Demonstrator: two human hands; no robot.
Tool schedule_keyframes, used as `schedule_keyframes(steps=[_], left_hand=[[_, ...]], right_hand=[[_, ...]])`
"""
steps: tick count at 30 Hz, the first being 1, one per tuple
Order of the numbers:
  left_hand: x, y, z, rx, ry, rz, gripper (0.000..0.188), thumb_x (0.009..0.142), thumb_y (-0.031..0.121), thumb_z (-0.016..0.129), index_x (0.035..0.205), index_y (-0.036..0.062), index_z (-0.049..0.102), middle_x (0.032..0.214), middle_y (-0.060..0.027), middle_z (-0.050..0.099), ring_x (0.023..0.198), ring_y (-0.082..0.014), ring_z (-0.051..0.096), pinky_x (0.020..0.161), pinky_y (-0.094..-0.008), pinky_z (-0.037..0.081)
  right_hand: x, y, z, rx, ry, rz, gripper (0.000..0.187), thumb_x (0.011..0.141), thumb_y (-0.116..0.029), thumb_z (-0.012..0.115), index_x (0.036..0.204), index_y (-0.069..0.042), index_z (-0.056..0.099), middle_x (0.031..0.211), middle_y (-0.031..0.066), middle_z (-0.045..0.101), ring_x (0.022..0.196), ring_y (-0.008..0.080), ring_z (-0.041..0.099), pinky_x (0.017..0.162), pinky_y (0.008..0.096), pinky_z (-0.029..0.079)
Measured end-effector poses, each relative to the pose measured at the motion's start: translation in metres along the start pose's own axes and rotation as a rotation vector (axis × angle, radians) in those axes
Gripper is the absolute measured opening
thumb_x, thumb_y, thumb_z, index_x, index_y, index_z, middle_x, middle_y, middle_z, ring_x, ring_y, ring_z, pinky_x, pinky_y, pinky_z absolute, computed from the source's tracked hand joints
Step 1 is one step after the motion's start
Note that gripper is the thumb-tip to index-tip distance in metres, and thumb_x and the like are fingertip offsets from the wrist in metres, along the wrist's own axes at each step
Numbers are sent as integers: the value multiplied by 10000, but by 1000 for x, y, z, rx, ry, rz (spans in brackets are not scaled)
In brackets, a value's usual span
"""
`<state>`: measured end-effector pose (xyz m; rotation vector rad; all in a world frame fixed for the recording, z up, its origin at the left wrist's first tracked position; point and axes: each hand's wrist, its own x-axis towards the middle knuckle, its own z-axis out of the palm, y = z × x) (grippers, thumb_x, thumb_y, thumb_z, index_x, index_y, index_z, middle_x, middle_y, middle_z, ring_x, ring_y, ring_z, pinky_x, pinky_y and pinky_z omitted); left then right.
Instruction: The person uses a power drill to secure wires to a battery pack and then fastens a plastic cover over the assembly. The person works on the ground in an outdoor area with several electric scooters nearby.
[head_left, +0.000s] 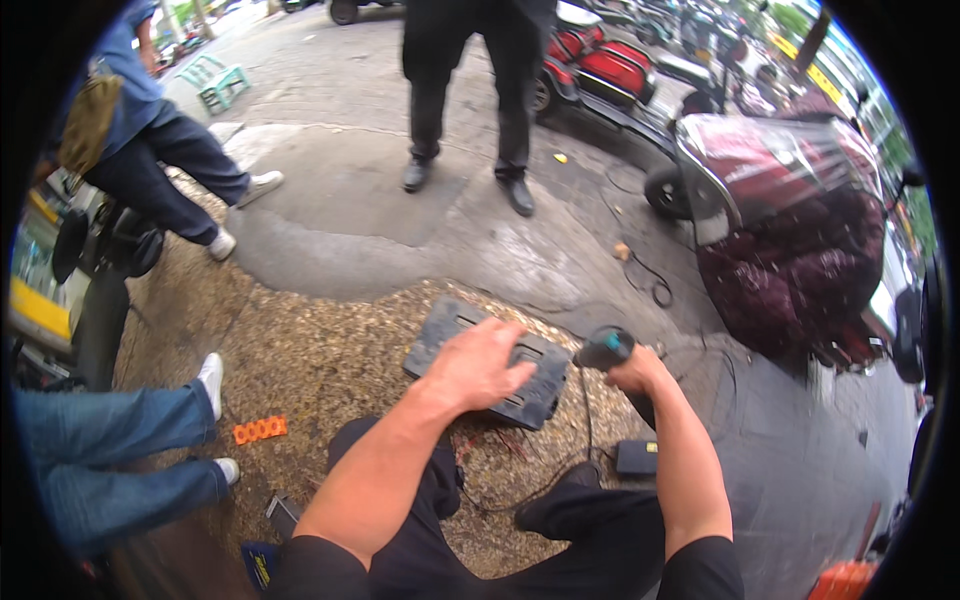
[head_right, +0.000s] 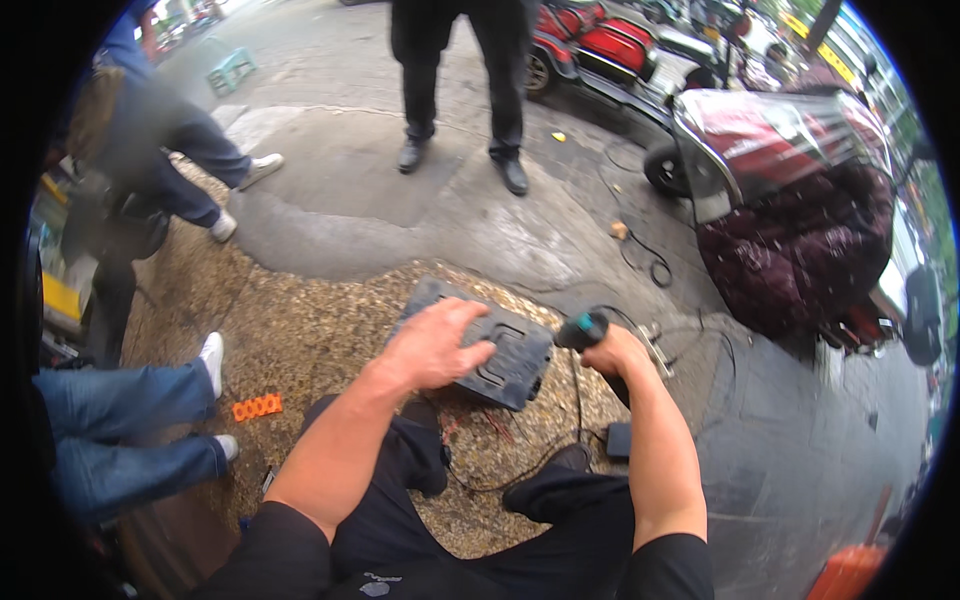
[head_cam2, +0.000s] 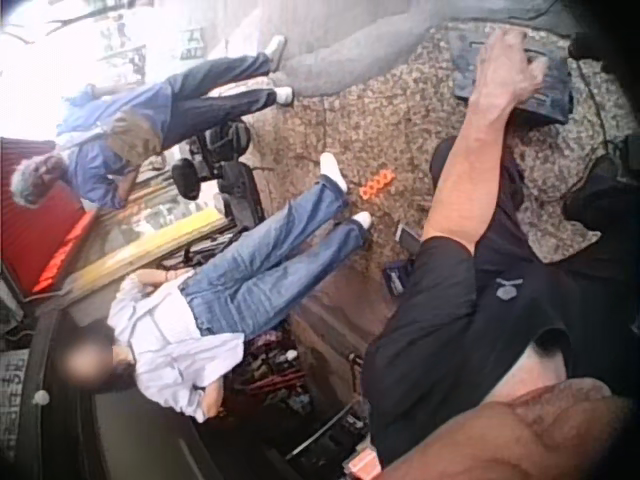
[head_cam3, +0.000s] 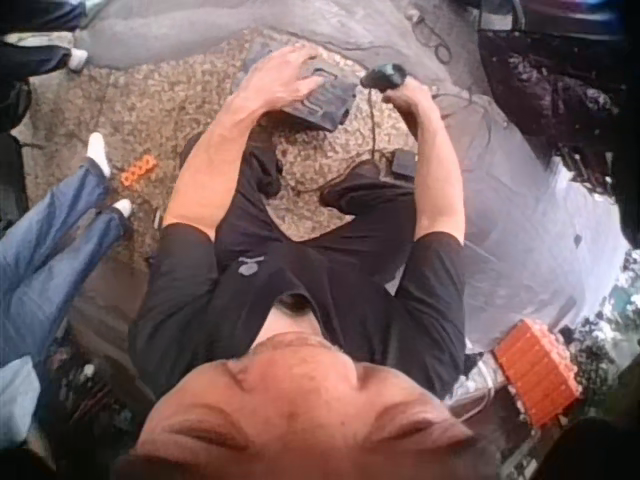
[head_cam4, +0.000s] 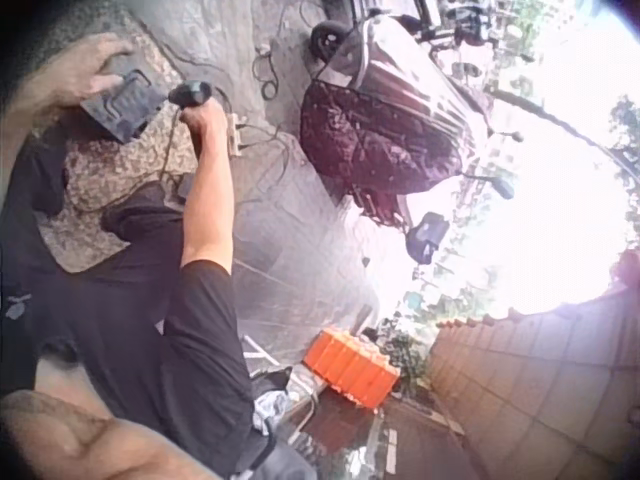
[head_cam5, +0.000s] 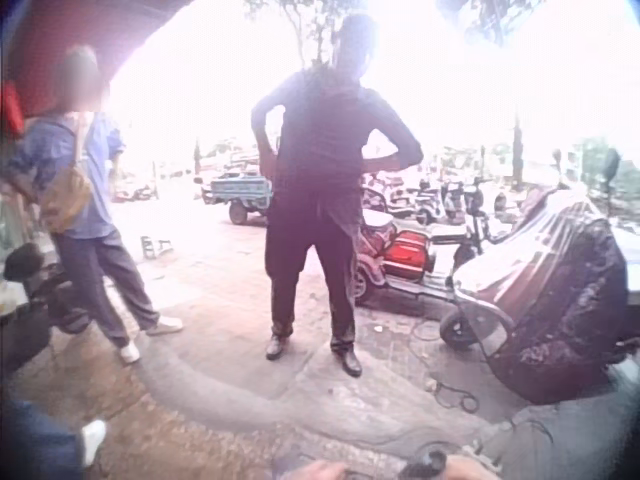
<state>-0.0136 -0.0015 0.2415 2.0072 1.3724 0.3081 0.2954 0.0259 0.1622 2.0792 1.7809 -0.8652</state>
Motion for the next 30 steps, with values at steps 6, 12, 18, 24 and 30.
schedule_keyframes(steps=[6,12,18,24,30], left_hand=[[3,-1,-1,-34,104,42,484,853,267,721,1248,11,607,1189,-199,628,1122,-371,595,971,-413,472],[10,-13,8,-59,105,79,509,850,275,711,1255,-10,594,1217,-217,617,1138,-369,590,989,-419,468],[9,-3,1,-12,28,35,610,886,421,636,1330,14,540,1340,-220,553,1281,-359,496,1083,-436,403],[10,-45,-104,-1846,222,303,671,961,602,412,1392,91,465,1295,-135,579,1156,-302,576,896,-622,485],[-33,-56,-285,-1599,883,202,934,852,812,343,1319,25,532,1441,-137,428,1402,-360,278,1061,-732,150]], right_hand=[[-3,-5,-8,31,4,-10,383,649,-255,725,976,-57,717,1011,183,715,974,331,679,829,408,536],[14,12,-2,174,6,-17,413,647,-217,765,1008,-30,691,920,181,718,879,307,685,796,386,539],[20,21,9,94,128,-450,348,748,-146,692,1095,-150,720,1141,162,698,1064,320,658,895,405,525],[26,42,26,249,11,-98,354,621,-179,824,919,-22,716,818,99,729,715,209,702,672,353,562],[22,27,21,34,41,-150,446,613,-283,834,1015,-119,733,1020,111,737,979,268,696,841,389,549]])
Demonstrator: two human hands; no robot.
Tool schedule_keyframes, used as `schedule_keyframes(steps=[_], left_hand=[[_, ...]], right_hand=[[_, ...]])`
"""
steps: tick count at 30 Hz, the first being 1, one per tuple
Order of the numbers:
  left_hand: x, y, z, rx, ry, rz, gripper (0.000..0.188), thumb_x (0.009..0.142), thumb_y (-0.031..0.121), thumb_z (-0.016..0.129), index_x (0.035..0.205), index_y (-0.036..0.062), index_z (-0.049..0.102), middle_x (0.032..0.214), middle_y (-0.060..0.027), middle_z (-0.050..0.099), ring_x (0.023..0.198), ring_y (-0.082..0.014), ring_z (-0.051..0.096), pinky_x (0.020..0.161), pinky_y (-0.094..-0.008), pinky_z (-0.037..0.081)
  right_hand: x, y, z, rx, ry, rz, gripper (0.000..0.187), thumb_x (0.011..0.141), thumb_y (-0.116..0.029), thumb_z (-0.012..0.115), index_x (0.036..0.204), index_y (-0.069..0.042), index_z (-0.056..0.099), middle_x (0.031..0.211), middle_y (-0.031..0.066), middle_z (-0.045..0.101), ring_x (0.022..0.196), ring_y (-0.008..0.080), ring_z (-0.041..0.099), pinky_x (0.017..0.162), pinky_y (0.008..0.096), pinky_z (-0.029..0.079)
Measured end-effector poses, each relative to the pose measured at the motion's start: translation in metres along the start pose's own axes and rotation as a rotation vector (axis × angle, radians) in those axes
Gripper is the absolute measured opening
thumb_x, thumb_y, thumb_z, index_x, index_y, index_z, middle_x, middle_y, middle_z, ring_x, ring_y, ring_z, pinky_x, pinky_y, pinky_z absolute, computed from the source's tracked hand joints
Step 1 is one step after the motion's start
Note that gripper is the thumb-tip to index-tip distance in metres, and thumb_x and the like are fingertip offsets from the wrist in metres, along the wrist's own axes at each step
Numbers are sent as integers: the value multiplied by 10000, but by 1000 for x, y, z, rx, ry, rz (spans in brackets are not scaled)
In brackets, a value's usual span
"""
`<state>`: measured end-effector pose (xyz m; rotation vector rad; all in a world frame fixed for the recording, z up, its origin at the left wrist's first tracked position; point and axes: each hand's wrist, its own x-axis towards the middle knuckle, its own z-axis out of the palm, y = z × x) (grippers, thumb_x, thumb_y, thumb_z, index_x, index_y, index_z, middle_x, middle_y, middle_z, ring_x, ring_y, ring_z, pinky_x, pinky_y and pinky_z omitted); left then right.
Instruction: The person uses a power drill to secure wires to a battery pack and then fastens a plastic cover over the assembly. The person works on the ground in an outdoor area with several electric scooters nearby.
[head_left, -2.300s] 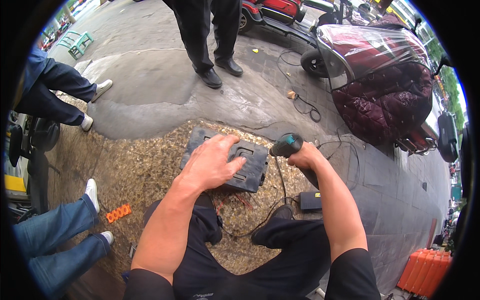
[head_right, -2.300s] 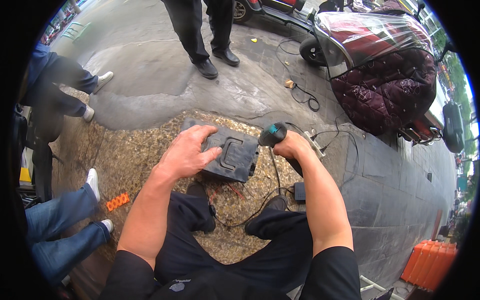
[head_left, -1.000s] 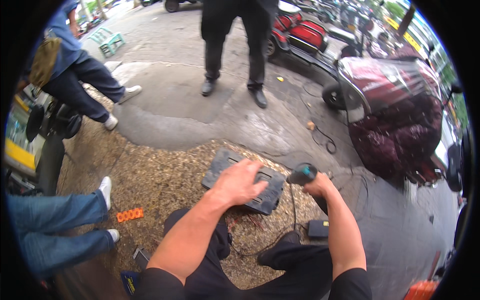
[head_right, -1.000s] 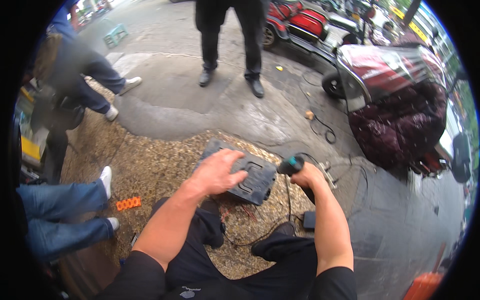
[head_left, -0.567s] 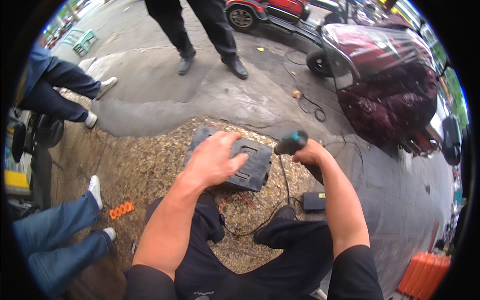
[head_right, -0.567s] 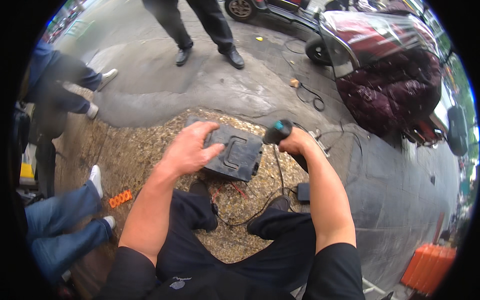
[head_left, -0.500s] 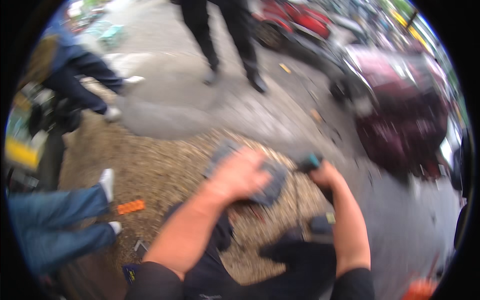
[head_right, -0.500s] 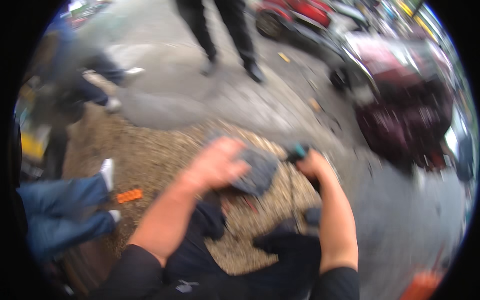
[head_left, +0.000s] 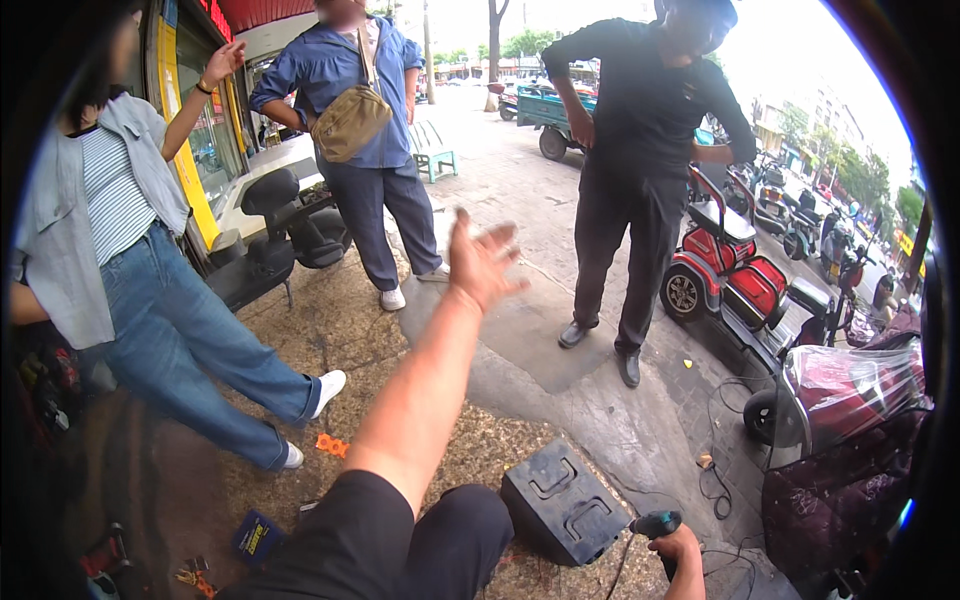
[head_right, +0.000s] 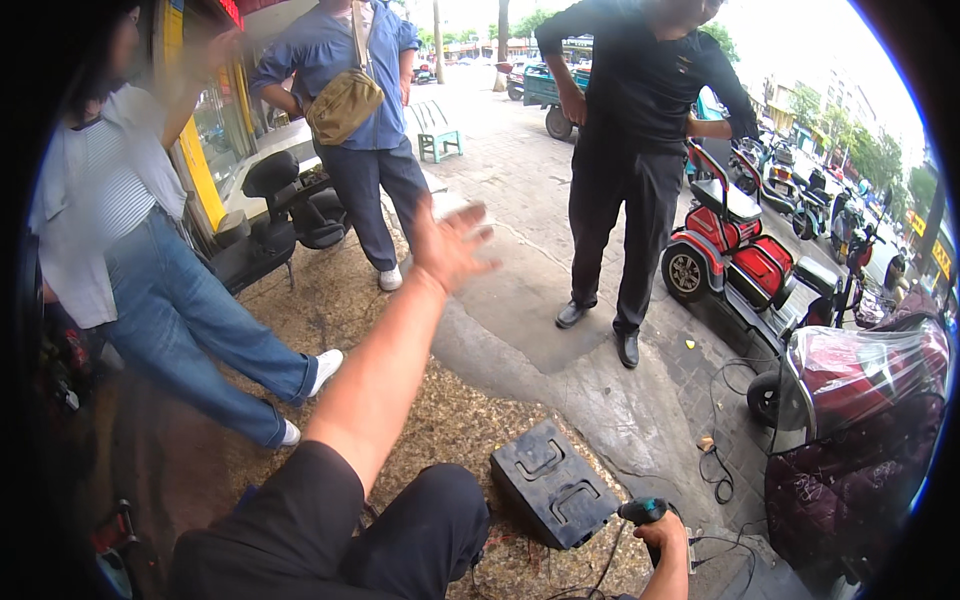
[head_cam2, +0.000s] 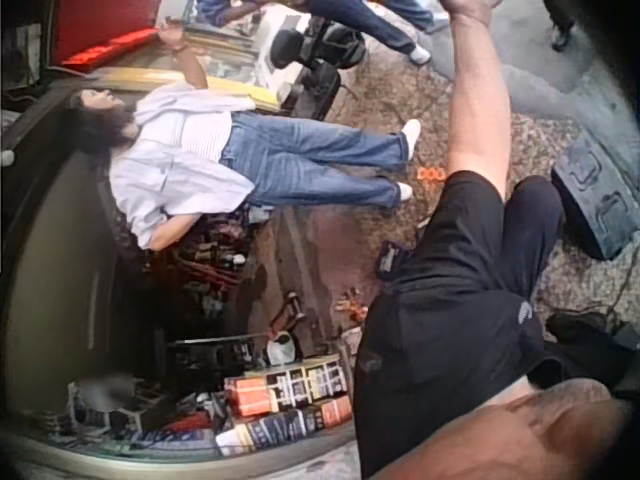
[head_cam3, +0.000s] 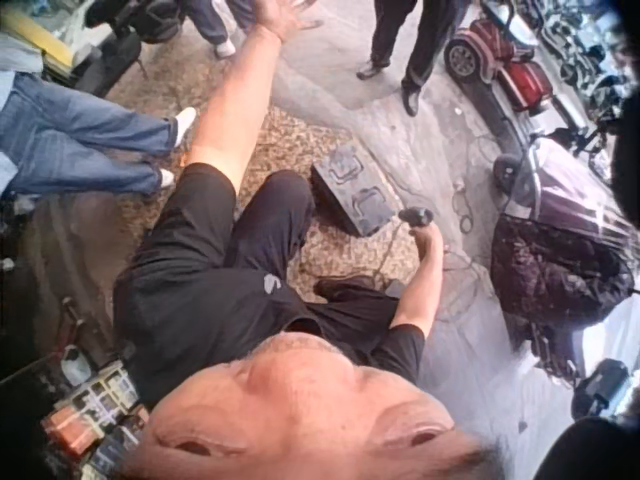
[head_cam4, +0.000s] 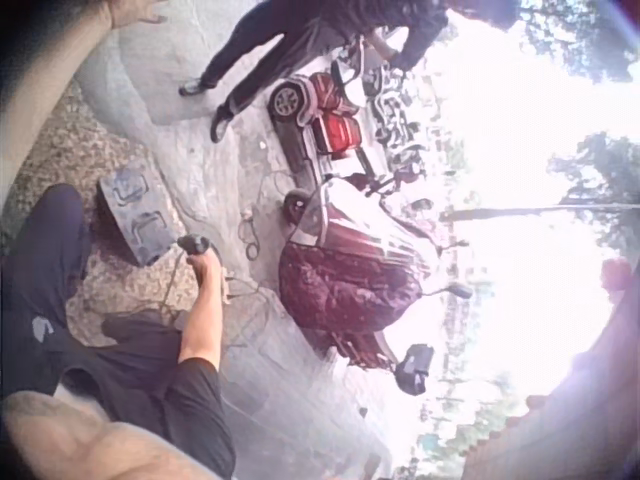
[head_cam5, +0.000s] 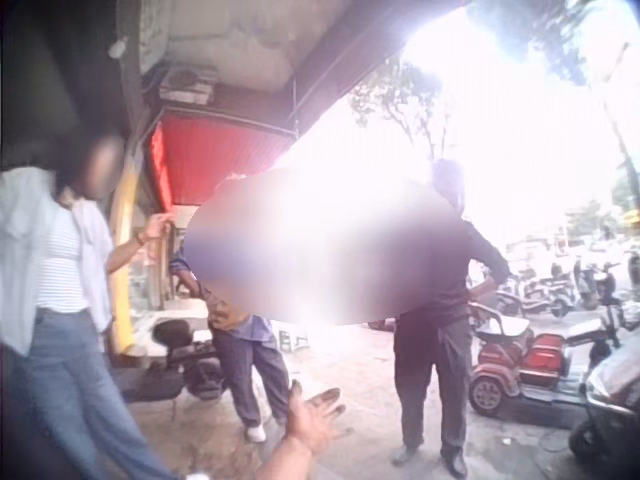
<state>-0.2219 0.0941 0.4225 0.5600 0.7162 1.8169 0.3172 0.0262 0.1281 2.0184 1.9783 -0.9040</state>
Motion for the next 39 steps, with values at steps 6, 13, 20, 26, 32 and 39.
schedule_keyframes(steps=[6,13,20,26,32,39], left_hand=[[-4,69,17,-172,-194,274,852,885,576,505,1528,94,222,1549,-227,153,1404,-444,246,1017,-741,344],[15,58,20,-153,-94,366,589,892,86,481,1452,48,303,1410,-204,281,1297,-373,363,998,-623,469],[-3,-14,18,44,-55,76,449,954,318,528,1280,17,460,1228,-171,421,1108,-304,501,937,-496,499],[-10,-41,48,120,-22,64,684,875,468,577,1392,56,404,1425,-178,291,1265,-332,336,944,-574,441],[-42,-69,83,468,-367,137,572,840,397,675,1287,57,562,1244,-95,550,1123,-201,529,783,-418,548],[-108,-154,23,606,-176,-157,417,893,316,687,1210,57,607,1092,-42,581,971,-163,569,761,-357,526]], right_hand=[[-27,-25,-15,-167,3,71,514,620,-321,814,1101,-174,711,1105,111,718,1060,295,666,890,415,532],[-38,-26,-13,-160,59,28,460,644,-322,795,1067,-155,722,1077,115,724,1045,294,671,871,418,532],[-37,-23,-11,-159,52,29,435,657,-352,771,1022,-118,732,1046,135,726,1016,305,679,850,415,538],[-40,-26,-14,-149,19,52,377,681,-312,712,996,-106,729,1061,135,721,1025,311,673,851,413,538],[-41,-29,-15,-165,6,45,389,699,-313,706,1017,-91,731,1065,143,720,1024,303,680,868,390,540],[-37,-14,-12,-155,153,13,395,626,-291,789,959,-84,740,1026,165,722,1009,301,690,864,411,557]])
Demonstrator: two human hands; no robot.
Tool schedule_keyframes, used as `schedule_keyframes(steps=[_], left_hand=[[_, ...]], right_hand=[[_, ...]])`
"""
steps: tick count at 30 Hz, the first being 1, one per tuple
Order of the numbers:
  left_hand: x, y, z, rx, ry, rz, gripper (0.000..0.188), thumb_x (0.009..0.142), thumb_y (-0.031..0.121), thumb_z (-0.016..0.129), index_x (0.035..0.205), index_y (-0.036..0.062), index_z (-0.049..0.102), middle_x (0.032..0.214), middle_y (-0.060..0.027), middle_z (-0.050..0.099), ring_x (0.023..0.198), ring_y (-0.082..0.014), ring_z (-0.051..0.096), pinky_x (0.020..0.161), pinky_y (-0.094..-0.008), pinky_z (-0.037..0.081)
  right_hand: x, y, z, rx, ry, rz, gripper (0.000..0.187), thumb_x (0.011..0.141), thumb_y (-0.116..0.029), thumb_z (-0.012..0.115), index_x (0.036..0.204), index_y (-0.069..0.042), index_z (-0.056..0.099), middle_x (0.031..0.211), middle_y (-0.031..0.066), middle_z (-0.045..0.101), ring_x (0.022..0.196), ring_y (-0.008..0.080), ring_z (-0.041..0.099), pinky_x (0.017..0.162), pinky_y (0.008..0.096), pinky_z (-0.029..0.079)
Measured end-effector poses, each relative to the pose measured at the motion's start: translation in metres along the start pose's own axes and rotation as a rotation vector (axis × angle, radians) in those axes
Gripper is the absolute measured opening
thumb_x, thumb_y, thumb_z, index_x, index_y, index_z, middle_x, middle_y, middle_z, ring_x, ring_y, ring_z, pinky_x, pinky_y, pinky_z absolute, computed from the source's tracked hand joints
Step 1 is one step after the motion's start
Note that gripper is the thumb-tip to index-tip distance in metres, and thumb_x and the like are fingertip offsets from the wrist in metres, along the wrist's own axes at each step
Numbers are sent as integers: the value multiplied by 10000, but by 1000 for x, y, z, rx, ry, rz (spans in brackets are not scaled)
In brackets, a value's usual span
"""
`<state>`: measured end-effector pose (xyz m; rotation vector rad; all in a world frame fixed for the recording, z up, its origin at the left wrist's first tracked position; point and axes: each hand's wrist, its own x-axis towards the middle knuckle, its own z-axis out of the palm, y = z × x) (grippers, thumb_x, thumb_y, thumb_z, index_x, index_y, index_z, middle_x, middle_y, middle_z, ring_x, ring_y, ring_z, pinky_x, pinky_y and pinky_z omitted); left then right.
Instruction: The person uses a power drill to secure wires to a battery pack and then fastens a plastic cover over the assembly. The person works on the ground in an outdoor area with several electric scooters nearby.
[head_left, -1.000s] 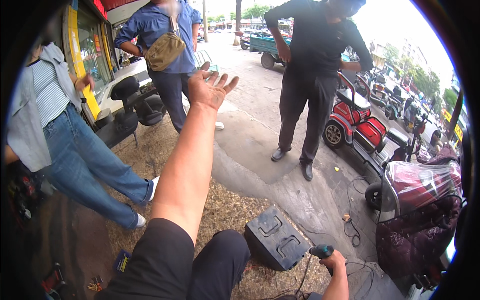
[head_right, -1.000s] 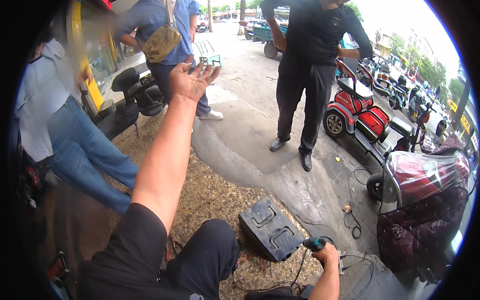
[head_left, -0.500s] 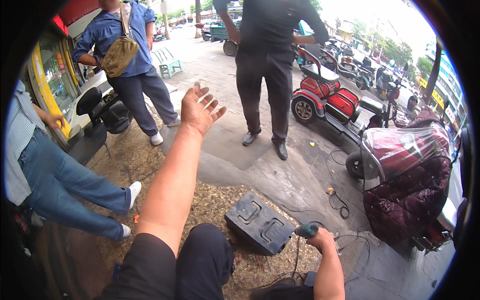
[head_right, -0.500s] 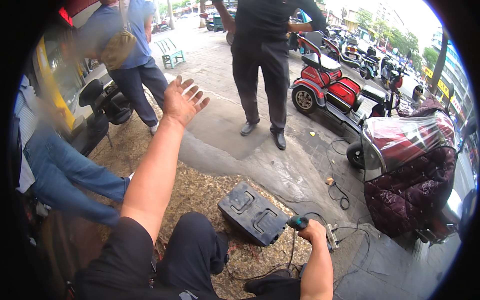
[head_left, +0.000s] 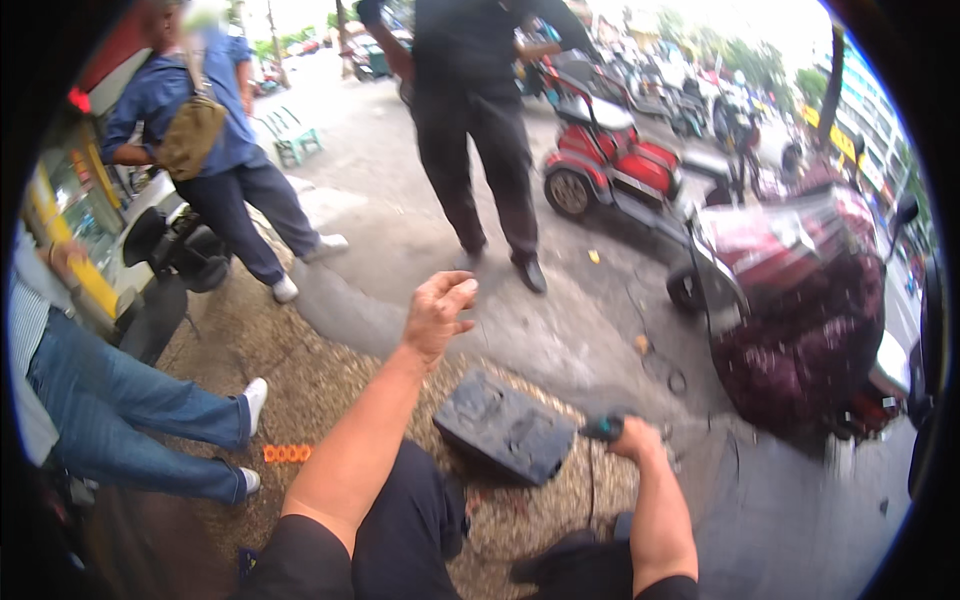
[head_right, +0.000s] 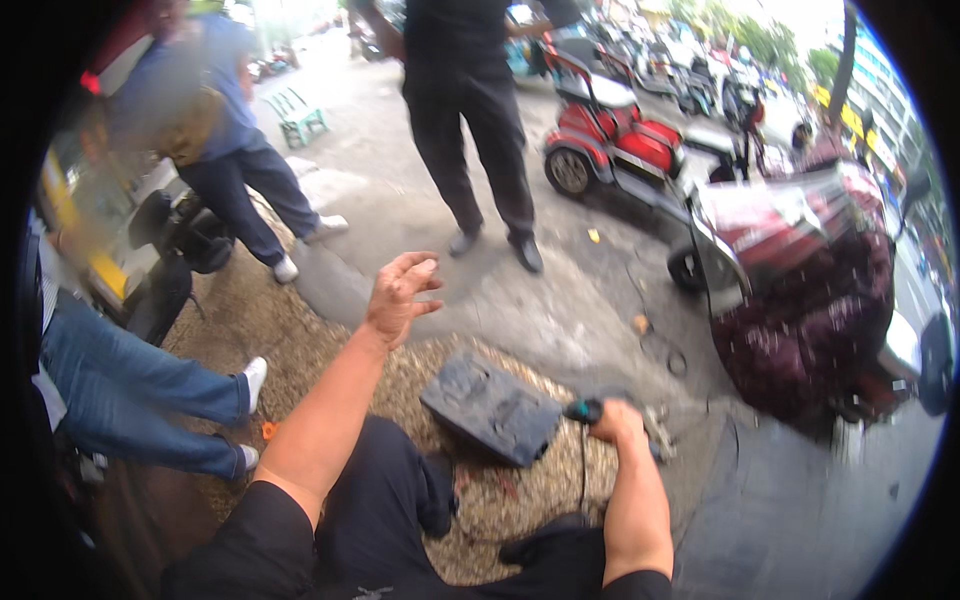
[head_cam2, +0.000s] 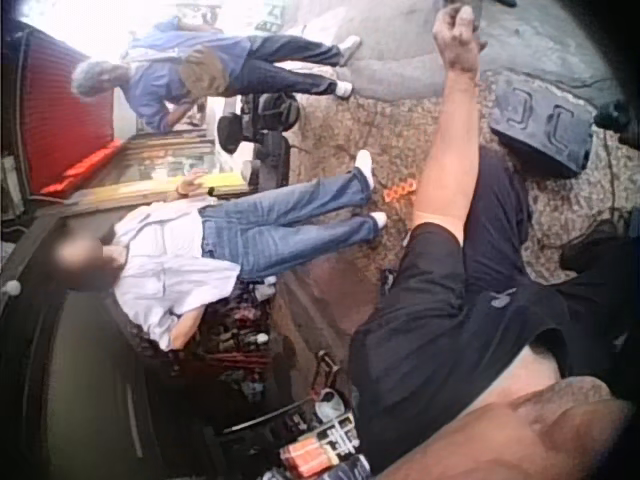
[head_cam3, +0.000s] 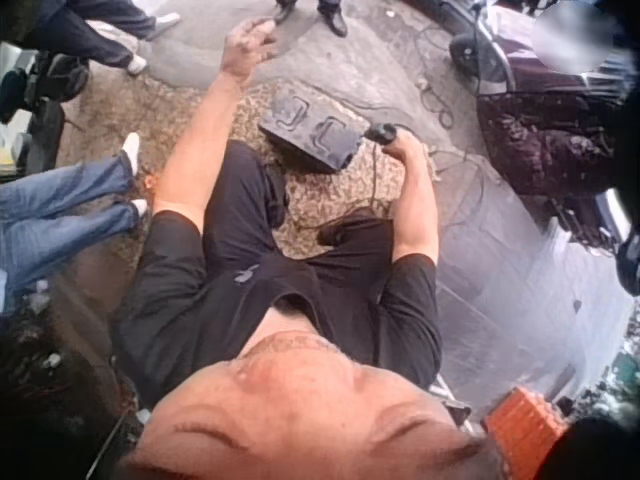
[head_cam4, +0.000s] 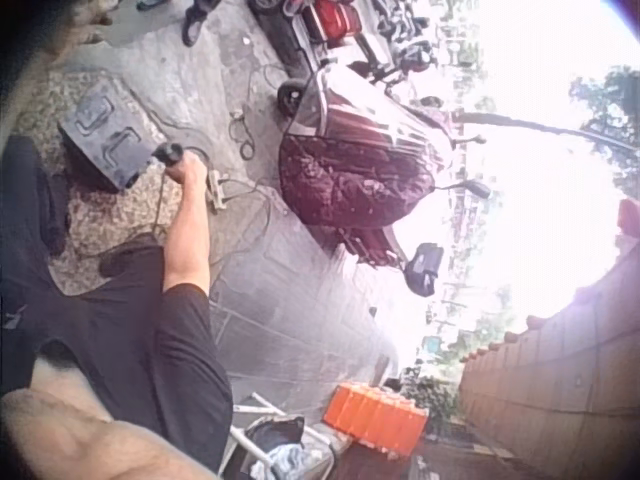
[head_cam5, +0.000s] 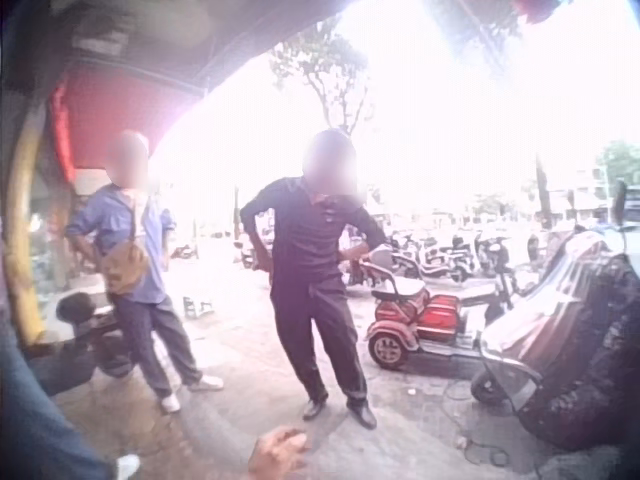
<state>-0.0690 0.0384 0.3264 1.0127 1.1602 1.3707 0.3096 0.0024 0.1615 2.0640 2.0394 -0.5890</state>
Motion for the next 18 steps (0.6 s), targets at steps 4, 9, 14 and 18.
schedule_keyframes(steps=[4,9,14,18], left_hand=[[-42,-98,-14,178,60,-144,424,871,306,715,1177,25,627,1045,-69,651,937,-181,626,768,-348,535],[-42,-152,-30,514,107,78,537,827,289,745,1199,-70,602,1138,-222,667,985,-269,670,851,-368,538],[-43,-145,-27,458,159,97,605,820,315,734,1256,-70,569,1240,-254,612,988,-297,660,874,-368,522],[-45,-140,-27,396,171,58,636,828,339,723,1284,-70,551,1243,-252,611,1092,-309,624,941,-374,486]], right_hand=[[-18,6,-1,23,8,9,327,663,-237,738,943,-68,730,1011,184,717,997,341,682,852,425,553],[-68,-9,-10,161,-124,103,450,627,-277,775,1033,-93,707,1012,162,716,982,344,666,832,415,532],[-94,-21,3,179,-175,75,454,657,-284,747,1071,-104,698,1087,172,704,1056,342,653,888,418,530],[-100,-26,23,226,-174,35,471,655,-301,762,1082,-112,702,1092,168,706,1054,334,657,905,414,528]])
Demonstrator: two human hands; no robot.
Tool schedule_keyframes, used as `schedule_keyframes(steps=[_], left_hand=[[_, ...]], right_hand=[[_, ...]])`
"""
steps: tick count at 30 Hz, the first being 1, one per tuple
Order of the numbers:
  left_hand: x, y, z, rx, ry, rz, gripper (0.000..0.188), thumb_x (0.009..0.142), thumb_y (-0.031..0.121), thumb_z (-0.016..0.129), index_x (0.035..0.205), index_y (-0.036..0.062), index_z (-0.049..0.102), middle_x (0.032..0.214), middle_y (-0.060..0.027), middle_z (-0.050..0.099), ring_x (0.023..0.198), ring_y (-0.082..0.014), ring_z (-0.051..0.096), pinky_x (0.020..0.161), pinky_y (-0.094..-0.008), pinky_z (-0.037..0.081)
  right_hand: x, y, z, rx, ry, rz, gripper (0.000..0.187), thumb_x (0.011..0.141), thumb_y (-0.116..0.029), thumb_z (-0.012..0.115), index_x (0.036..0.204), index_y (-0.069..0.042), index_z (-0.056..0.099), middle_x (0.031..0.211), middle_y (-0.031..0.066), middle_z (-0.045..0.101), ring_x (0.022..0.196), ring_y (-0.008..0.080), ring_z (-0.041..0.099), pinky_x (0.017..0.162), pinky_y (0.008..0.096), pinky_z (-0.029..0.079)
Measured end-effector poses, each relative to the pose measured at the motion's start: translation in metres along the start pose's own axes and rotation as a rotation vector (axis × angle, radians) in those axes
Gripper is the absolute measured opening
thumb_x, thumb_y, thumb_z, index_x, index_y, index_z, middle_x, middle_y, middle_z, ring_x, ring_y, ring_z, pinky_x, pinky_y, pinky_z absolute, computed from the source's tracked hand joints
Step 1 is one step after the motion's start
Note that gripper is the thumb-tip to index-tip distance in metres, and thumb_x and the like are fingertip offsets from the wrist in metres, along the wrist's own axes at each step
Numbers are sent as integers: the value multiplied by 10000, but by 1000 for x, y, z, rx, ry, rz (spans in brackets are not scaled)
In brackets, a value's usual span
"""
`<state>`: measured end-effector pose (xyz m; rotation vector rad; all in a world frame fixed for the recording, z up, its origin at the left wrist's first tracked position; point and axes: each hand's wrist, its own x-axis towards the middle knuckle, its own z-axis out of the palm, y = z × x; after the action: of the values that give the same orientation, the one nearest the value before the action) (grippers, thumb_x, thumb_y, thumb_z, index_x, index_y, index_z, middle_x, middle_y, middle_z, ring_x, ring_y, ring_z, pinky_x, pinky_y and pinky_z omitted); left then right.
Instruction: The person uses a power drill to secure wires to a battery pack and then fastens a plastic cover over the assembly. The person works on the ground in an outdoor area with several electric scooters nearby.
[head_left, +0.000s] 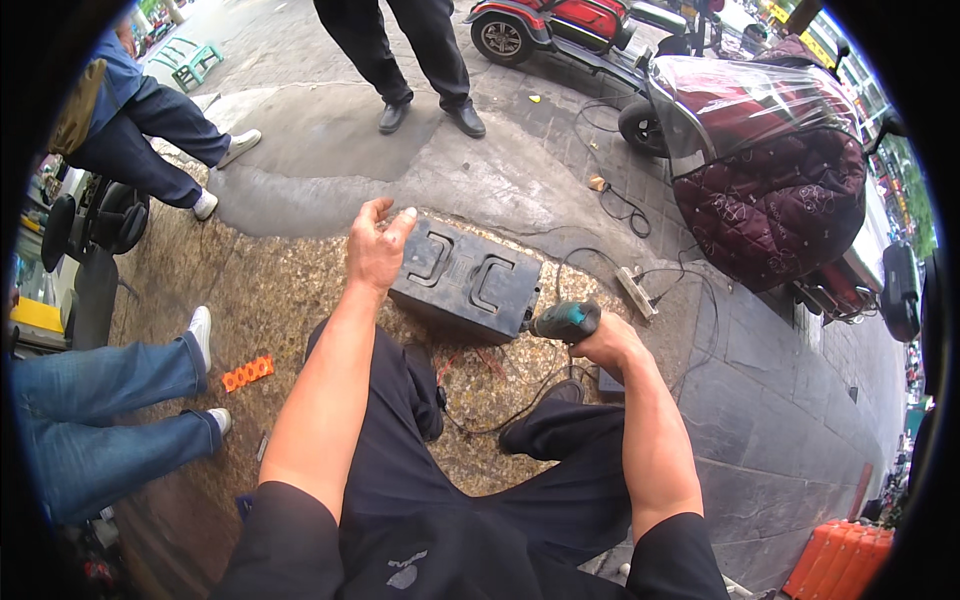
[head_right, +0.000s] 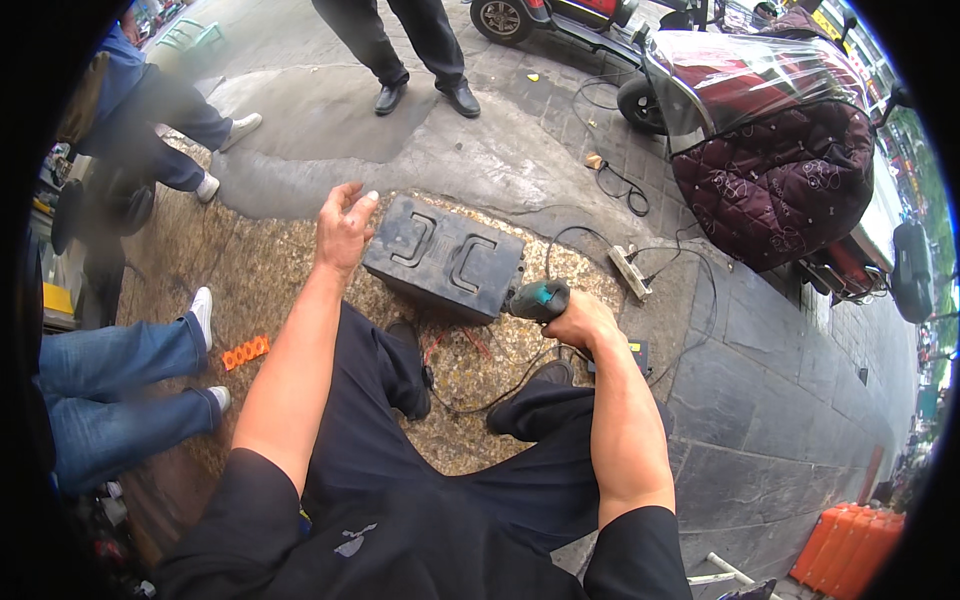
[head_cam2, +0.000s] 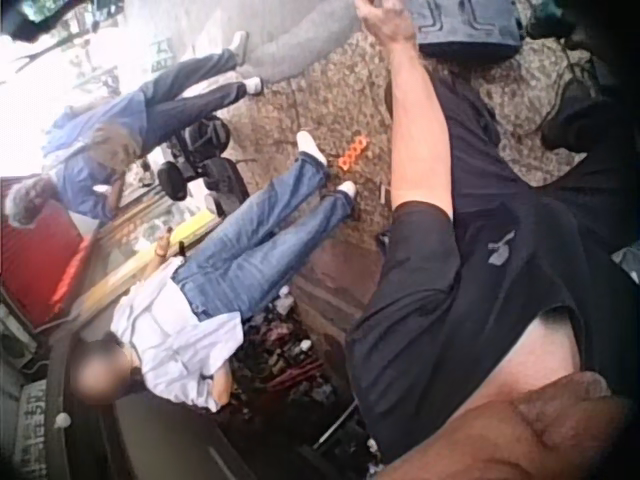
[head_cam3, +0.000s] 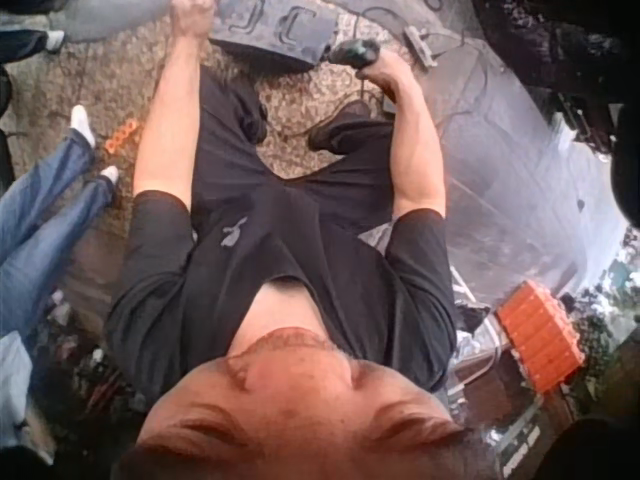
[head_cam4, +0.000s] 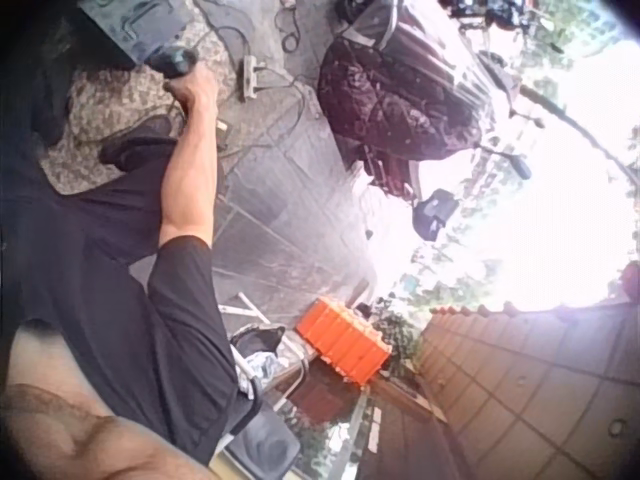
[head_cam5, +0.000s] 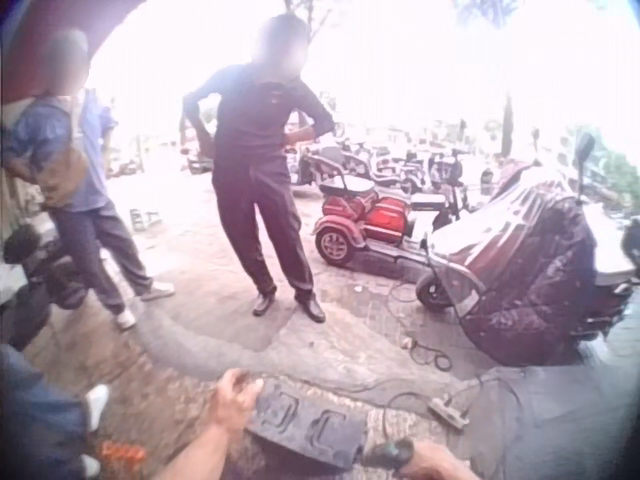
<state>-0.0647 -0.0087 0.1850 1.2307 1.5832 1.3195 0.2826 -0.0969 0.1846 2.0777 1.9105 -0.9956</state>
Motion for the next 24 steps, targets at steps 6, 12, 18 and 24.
schedule_keyframes(steps=[6,12,18,24], left_hand=[[-1,0,-8,-56,32,-85,643,830,347,724,1292,-62,545,1264,-241,599,1159,-296,586,954,-370,474],[-7,14,-12,-149,5,-176,653,842,350,712,1322,-44,511,1242,-192,595,1097,-260,600,777,-385,533],[-5,9,-12,-179,-8,-179,675,853,354,701,1344,-49,473,1233,-184,597,1088,-248,601,753,-389,535],[4,-18,1,-132,125,198,584,775,293,757,1151,-117,579,1146,-249,642,1059,-357,614,932,-423,487]], right_hand=[[1,-8,12,17,-11,14,479,650,-290,765,1088,-106,704,1078,171,709,1039,336,662,879,418,530],[-5,-13,8,45,-19,49,471,654,-271,753,1089,-96,699,1074,170,711,1037,338,663,874,415,531],[-7,-8,11,62,-9,24,467,661,-252,746,1100,-98,698,1081,178,708,1048,338,660,881,415,529],[14,23,36,17,-7,78,544,689,-300,767,1115,11,635,1011,243,701,1007,339,683,874,447,537]])
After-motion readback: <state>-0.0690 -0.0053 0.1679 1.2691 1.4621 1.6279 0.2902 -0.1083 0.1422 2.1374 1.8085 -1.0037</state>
